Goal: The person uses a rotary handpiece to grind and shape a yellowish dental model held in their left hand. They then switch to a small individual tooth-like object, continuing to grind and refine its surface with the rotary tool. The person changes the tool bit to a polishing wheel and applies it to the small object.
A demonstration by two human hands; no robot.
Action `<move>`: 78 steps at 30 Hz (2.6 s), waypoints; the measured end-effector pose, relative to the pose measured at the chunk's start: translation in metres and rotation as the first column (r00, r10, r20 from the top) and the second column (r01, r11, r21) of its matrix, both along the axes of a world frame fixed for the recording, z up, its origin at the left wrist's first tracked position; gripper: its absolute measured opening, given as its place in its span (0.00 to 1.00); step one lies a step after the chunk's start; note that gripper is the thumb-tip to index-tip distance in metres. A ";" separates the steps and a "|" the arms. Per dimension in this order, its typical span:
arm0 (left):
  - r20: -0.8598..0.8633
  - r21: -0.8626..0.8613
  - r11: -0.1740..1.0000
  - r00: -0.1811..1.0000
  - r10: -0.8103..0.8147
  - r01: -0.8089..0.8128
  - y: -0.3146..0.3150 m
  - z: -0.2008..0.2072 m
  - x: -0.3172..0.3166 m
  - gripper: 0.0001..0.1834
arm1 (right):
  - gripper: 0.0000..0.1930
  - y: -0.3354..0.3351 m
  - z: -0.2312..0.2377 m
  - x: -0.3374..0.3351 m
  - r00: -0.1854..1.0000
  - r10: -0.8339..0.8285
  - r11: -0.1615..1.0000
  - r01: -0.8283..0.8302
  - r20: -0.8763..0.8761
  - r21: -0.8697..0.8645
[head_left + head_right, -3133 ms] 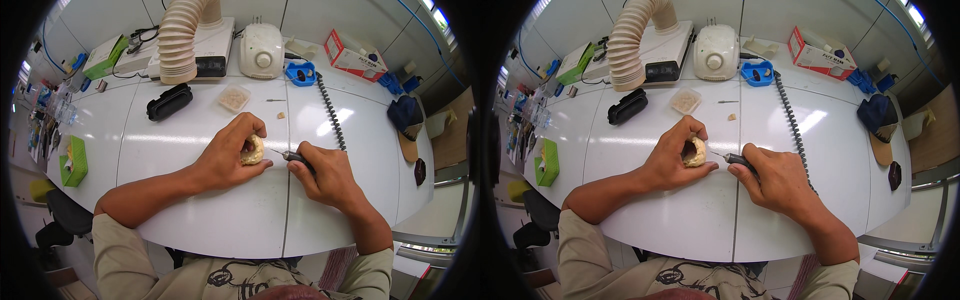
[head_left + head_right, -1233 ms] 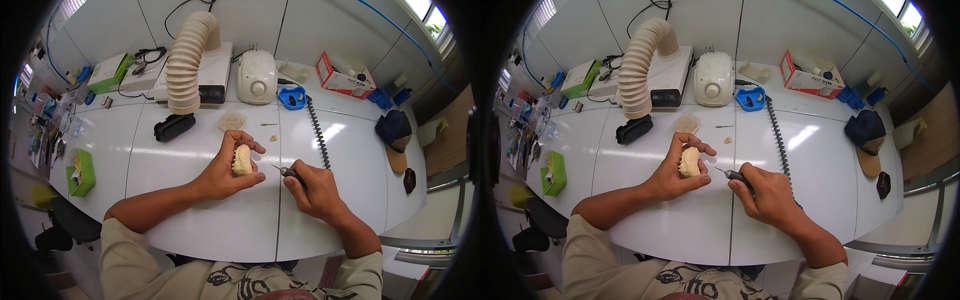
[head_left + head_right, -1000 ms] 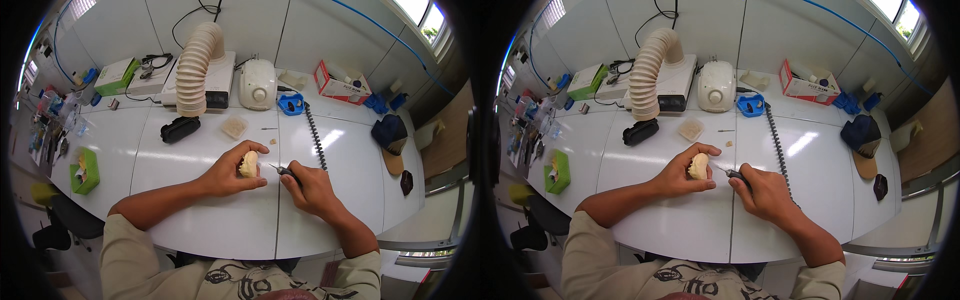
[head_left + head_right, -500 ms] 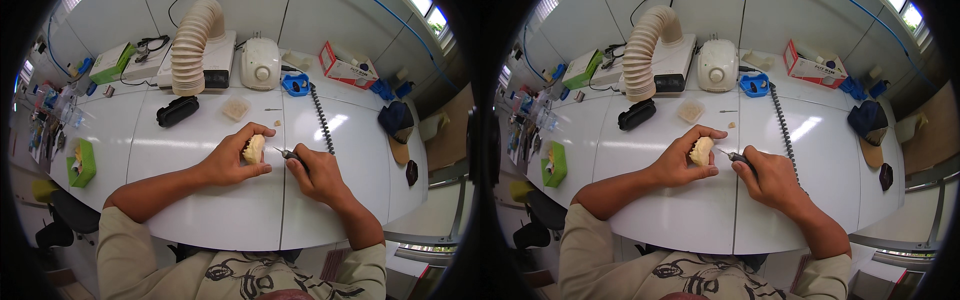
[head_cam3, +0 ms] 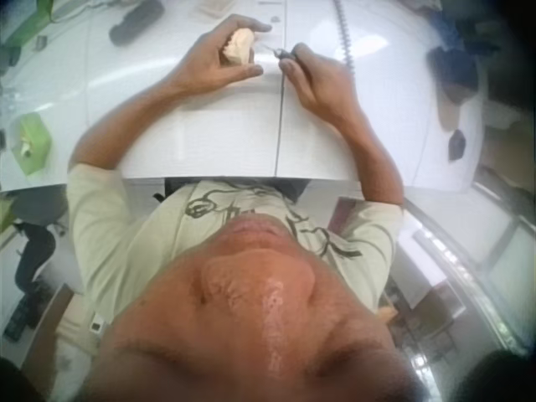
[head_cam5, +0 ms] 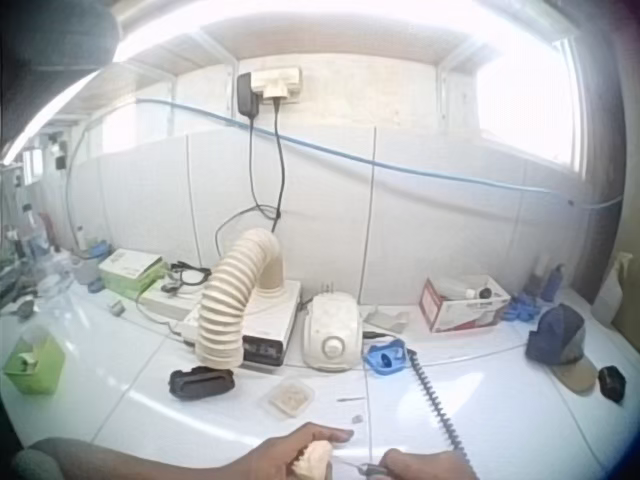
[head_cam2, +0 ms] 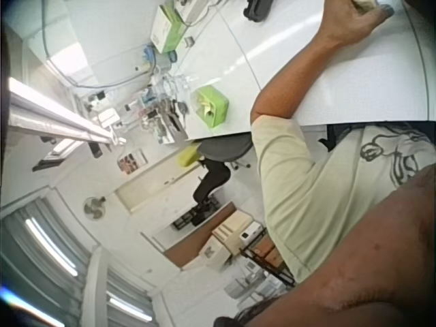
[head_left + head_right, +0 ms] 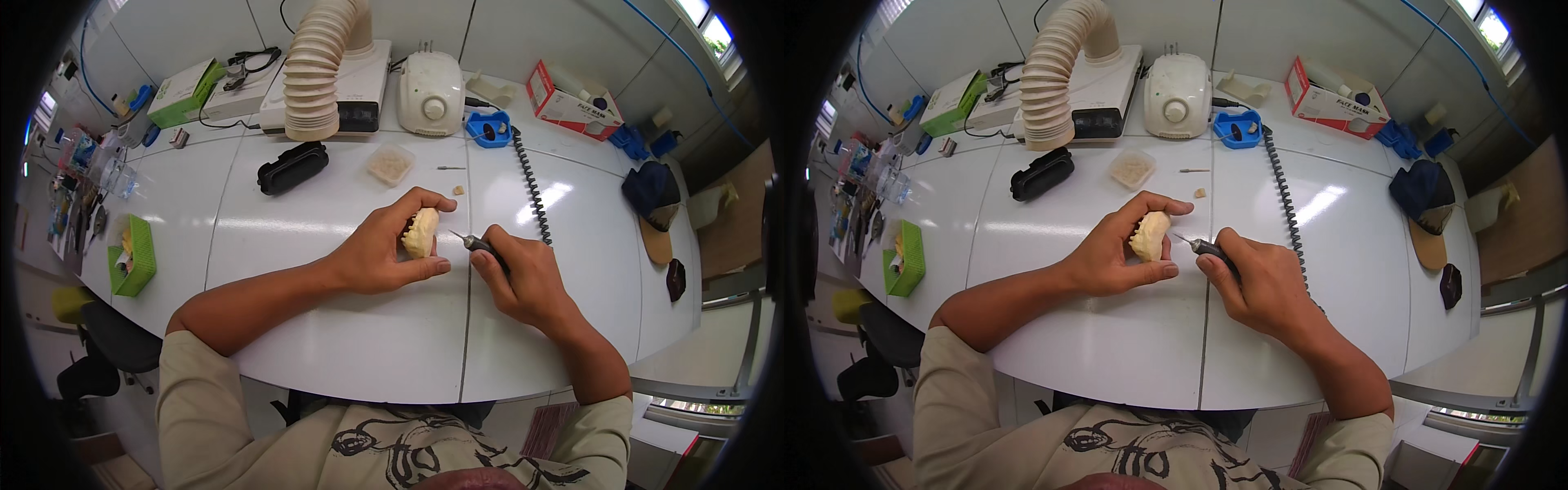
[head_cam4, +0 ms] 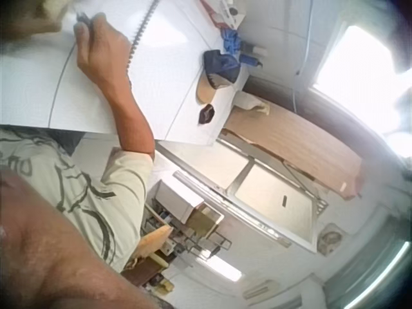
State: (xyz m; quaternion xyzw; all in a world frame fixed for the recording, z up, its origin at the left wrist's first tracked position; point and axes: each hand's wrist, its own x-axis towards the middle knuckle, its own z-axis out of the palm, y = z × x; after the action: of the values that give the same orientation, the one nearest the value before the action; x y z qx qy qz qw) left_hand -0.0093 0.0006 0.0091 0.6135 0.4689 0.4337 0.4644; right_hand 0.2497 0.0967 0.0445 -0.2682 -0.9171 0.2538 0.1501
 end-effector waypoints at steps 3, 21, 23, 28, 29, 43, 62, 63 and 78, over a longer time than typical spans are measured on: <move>-0.001 0.003 1.000 1.000 -0.011 0.011 0.003 0.003 0.001 0.37 | 0.16 0.001 0.001 0.002 1.000 -0.005 1.000 0.005 0.002 -0.008; -0.022 0.010 0.997 0.996 -0.082 0.082 -0.002 -0.003 -0.002 0.36 | 0.16 -0.002 -0.006 0.001 0.997 0.069 0.998 -0.069 0.018 0.006; -0.058 0.028 0.996 0.995 -0.086 0.088 -0.002 -0.005 -0.001 0.36 | 0.16 -0.002 -0.005 0.001 0.997 0.068 0.998 -0.068 0.026 0.013; -0.055 0.014 0.997 0.995 -0.081 0.082 -0.001 -0.001 0.000 0.37 | 0.16 -0.003 -0.007 0.001 0.996 0.082 0.996 -0.084 0.040 0.034; -0.056 0.017 0.997 0.995 -0.078 0.079 -0.001 -0.001 0.000 0.37 | 0.16 -0.003 -0.007 0.001 0.996 0.082 0.995 -0.083 0.035 0.051; -0.122 0.036 0.996 0.990 -0.073 0.078 -0.002 0.000 0.001 0.37 | 0.17 -0.004 -0.011 0.001 0.997 0.066 0.996 -0.068 0.037 0.056; -0.122 0.250 0.966 0.992 -0.043 0.073 0.002 -0.013 0.001 0.39 | 0.17 -0.003 -0.007 0.000 0.993 0.105 0.990 -0.111 0.062 0.091; -0.118 0.231 0.970 0.992 -0.048 0.075 0.001 -0.013 0.000 0.39 | 0.17 -0.003 -0.008 -0.001 0.993 0.105 0.990 -0.110 0.061 0.091; -0.145 0.166 0.981 0.986 -0.078 0.102 0.000 -0.006 0.000 0.37 | 0.17 -0.003 -0.006 0.000 0.992 0.103 0.989 -0.110 0.072 0.100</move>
State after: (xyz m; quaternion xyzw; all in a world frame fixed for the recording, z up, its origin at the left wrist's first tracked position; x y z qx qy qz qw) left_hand -0.0094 0.0007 0.0030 0.7006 0.4322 0.4077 0.3951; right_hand 0.2498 0.0941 0.0383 -0.2190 -0.9466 0.2043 0.1194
